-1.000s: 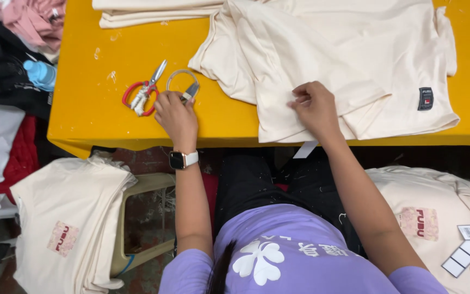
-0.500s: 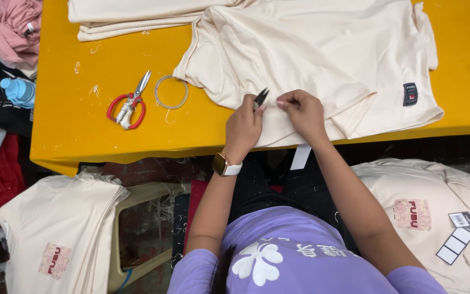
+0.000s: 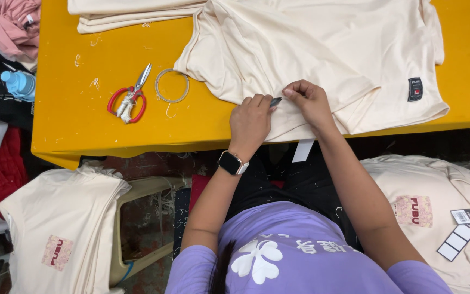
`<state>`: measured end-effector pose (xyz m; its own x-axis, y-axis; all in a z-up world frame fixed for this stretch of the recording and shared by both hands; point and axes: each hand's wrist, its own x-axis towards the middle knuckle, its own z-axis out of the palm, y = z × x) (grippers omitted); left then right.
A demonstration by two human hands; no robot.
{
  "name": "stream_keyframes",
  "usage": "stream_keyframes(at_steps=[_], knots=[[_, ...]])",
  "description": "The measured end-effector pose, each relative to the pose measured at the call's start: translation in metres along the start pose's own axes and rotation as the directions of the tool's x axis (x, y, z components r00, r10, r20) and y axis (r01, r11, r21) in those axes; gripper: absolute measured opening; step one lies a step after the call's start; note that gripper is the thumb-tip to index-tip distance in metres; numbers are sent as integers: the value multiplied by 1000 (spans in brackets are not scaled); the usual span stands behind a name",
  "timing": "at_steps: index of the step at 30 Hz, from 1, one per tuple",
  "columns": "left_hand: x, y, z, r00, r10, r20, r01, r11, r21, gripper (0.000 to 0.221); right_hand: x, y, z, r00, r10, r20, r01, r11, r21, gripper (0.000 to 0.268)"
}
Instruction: Inspecting a t-shirt for defects and trimming excess fabric from the neckline using scissors
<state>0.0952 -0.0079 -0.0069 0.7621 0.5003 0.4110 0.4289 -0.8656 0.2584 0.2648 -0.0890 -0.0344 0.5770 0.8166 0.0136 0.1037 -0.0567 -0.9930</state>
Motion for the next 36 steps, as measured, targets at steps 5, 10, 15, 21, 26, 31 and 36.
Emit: stream_keyframes(at_steps=[5,10,15,21,26,31,36], knots=[[-3,-24,-14,989,-96,-110,83,989,-119,23,-18,-9,-39,1000,17,8,-18,956,292,16],[-39,-95,-62,874,-416,-249,405,909,-98,25,-56,-29,-61,943,-314,112,318,948,-19,15],[-46,-97,-65,866,-421,-269,475,861,183,41,-49,-17,-42,820,-505,270,506,417,-755,8],[-23,28,-39,979,109,-171,-146,964,-224,62,-65,-21,0,698,-703,134,661,561,-498,10],[-24,-12,-32,820,-382,-426,-43,701,-712,26,-62,-20,-83,671,-723,166,602,399,-691,59],[-64,-80,-53,572,-773,-275,-60,296,-953,10,-94,19,-208,594,-755,-277,2,346,-938,23],[-110,-97,-31,499,-866,-38,57,76,-995,12,-128,55,-215,407,-807,-427,92,502,-860,35]])
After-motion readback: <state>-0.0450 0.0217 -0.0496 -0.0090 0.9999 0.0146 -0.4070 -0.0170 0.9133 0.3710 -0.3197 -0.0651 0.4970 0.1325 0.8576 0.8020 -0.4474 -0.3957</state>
